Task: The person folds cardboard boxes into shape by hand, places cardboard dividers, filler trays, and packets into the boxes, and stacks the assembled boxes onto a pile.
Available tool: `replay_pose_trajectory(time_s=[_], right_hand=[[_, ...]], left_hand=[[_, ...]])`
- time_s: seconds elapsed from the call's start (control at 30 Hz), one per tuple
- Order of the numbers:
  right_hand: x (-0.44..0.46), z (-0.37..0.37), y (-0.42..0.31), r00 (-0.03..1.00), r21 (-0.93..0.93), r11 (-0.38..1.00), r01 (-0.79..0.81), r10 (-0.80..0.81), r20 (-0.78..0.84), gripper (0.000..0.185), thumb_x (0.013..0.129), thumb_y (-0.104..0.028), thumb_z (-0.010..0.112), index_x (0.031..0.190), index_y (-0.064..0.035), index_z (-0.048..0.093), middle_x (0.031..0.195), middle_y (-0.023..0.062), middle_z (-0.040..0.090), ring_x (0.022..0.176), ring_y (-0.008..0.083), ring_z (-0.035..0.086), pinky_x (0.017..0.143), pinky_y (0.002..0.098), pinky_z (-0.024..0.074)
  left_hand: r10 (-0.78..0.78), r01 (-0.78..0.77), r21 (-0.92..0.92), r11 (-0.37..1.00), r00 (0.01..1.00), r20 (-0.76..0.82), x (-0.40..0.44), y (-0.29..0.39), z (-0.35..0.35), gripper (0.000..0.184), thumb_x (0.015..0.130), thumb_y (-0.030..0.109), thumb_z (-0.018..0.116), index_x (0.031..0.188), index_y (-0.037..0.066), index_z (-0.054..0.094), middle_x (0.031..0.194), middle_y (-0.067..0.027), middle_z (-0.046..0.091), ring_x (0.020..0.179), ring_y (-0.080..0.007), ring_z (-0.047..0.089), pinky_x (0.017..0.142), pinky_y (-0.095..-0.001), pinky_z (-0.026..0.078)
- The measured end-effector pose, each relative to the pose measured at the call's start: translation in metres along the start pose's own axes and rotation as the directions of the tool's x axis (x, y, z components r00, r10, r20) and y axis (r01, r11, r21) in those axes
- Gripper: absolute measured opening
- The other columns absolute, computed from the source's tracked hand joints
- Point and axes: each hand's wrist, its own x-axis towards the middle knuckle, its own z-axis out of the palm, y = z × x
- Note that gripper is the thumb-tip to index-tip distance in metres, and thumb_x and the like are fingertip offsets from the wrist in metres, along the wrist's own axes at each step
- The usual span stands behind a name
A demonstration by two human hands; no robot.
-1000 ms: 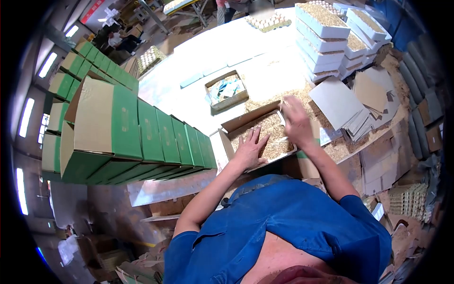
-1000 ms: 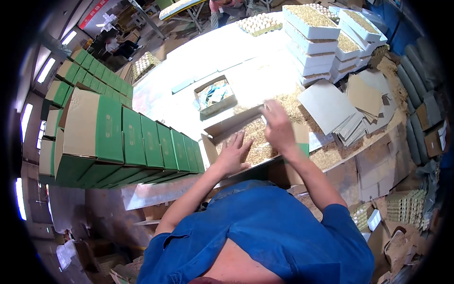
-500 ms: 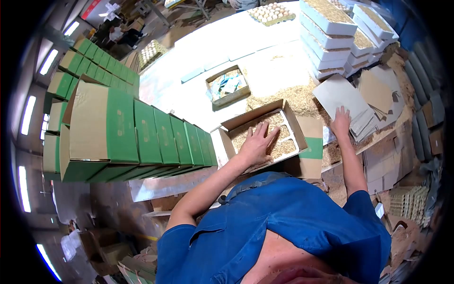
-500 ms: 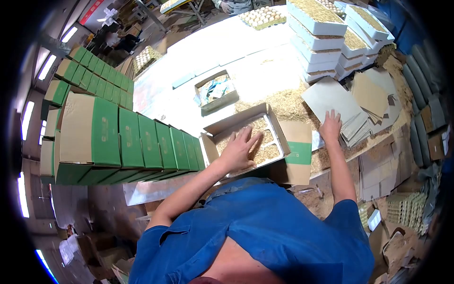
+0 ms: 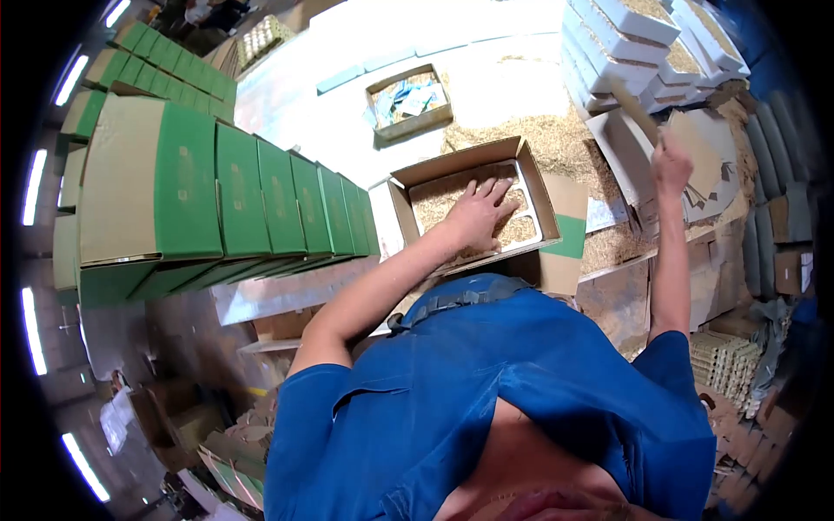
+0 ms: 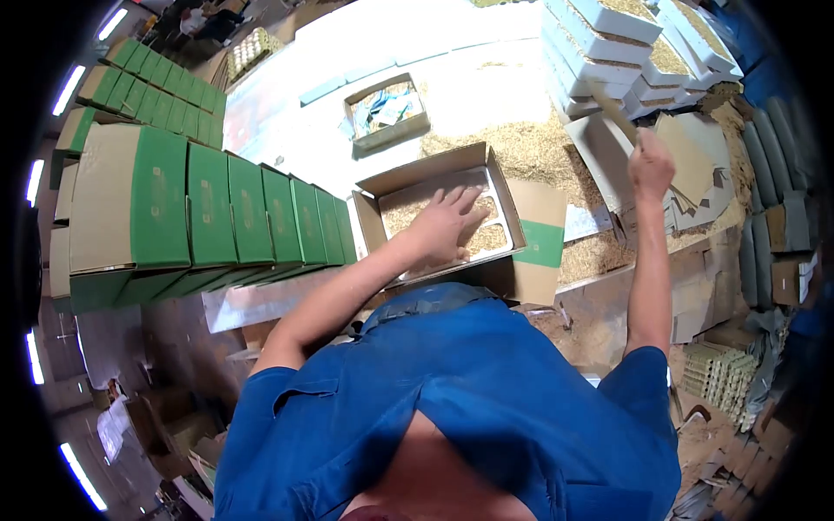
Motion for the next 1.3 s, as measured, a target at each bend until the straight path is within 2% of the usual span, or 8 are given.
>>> replay_pose_trajectory(time_s=[0.1,0.13,0.23,0.27,0.3,0.47,1.07,1.3], right_hand=[[0.034,-0.05,-0.029,0.977,0.125,0.983,-0.138,0.156,-0.143,0.016,0.093,-0.016,0.061,0.1,-0.0104,0.074,0.081,0.0118,0.071,0.071,0.0273,0.069,0.064,0.0333,0.0536],[0.041,-0.07,-0.05,0.941,0.42,0.891,-0.173,0.276,-0.198,0.017,0.092,-0.014,0.065,0.103,-0.0052,0.074,0.087,0.0093,0.074,0.074,0.0183,0.069,0.067,0.0287,0.0533],[0.034,-0.096,-0.082,0.825,0.755,0.543,-0.367,0.565,-0.005,0.023,0.09,-0.014,0.069,0.107,0.0012,0.072,0.092,0.0077,0.074,0.079,0.0116,0.066,0.071,0.0263,0.0524],[0.027,-0.1,-0.095,0.81,0.771,0.462,-0.439,0.575,0.116,0.024,0.09,-0.014,0.069,0.107,0.0028,0.072,0.091,0.0065,0.073,0.08,0.0108,0.064,0.071,0.0256,0.0517],[0.02,-0.102,-0.105,0.784,0.772,0.379,-0.51,0.574,0.236,0.024,0.09,-0.014,0.07,0.106,0.0045,0.071,0.091,0.0053,0.071,0.08,0.01,0.063,0.071,0.0249,0.051],[-0.035,-0.075,-0.151,0.763,0.727,0.242,-0.643,0.29,0.578,0.023,0.087,-0.008,0.072,0.105,0.006,0.071,0.092,0.0097,0.072,0.08,0.0115,0.065,0.075,0.0241,0.0518],[0.044,-0.028,-0.219,0.473,0.542,0.635,-0.551,-0.298,0.829,0.029,0.075,-0.016,0.077,0.1,-0.0028,0.075,0.092,0.013,0.075,0.082,0.0164,0.07,0.08,0.0304,0.0547],[0.06,0.017,-0.274,0.377,0.667,0.745,-0.014,-0.614,0.693,0.02,0.077,-0.013,0.077,0.096,-0.0065,0.076,0.089,0.0121,0.073,0.079,0.0238,0.071,0.076,0.0341,0.0556]], left_hand=[[0.015,-0.033,-0.093,0.995,0.983,-0.183,-0.01,0.001,-0.023,0.071,0.076,0.033,0.077,0.14,0.019,0.05,0.153,-0.0163,0.033,0.141,-0.0344,0.032,0.115,-0.0488,0.029],[-0.009,-0.06,-0.201,0.978,0.945,-0.327,-0.012,-0.003,-0.034,0.061,0.079,0.032,0.075,0.135,0.018,0.056,0.149,-0.0161,0.041,0.138,-0.0328,0.039,0.113,-0.0475,0.034],[-0.482,0.16,-0.673,0.722,0.814,-0.324,-0.023,-0.046,-0.08,0.022,0.09,0.017,0.063,0.109,0.015,0.073,0.101,-0.0084,0.073,0.085,-0.0173,0.07,0.079,-0.0298,0.056],[-0.412,-0.004,-0.546,0.838,0.651,-0.638,-0.007,-0.096,-0.061,0.021,0.09,0.015,0.062,0.107,0.013,0.074,0.094,-0.0115,0.074,0.073,-0.0169,0.068,0.072,-0.0269,0.056],[-0.672,0.399,-0.613,0.682,0.672,-0.311,-0.007,-0.114,-0.093,0.023,0.087,0.017,0.064,0.107,0.012,0.075,0.095,-0.0142,0.073,0.078,-0.0213,0.07,0.076,-0.0301,0.056],[-0.811,0.652,-0.494,0.575,0.537,-0.235,0.046,-0.256,-0.044,0.031,0.081,0.019,0.064,0.11,0.011,0.074,0.113,-0.0167,0.069,0.104,-0.0298,0.067,0.092,-0.0388,0.052],[-0.883,0.7,-0.618,0.357,0.468,0.02,0.105,-0.362,0.051,0.044,0.076,0.028,0.073,0.106,-0.003,0.069,0.119,-0.0193,0.066,0.113,-0.0302,0.063,0.094,-0.0371,0.051],[-0.89,0.691,-0.642,0.331,0.455,0.031,0.093,-0.34,0.028,0.036,0.077,0.032,0.074,0.099,0.003,0.075,0.113,-0.0144,0.069,0.109,-0.0278,0.064,0.095,-0.0367,0.05]])
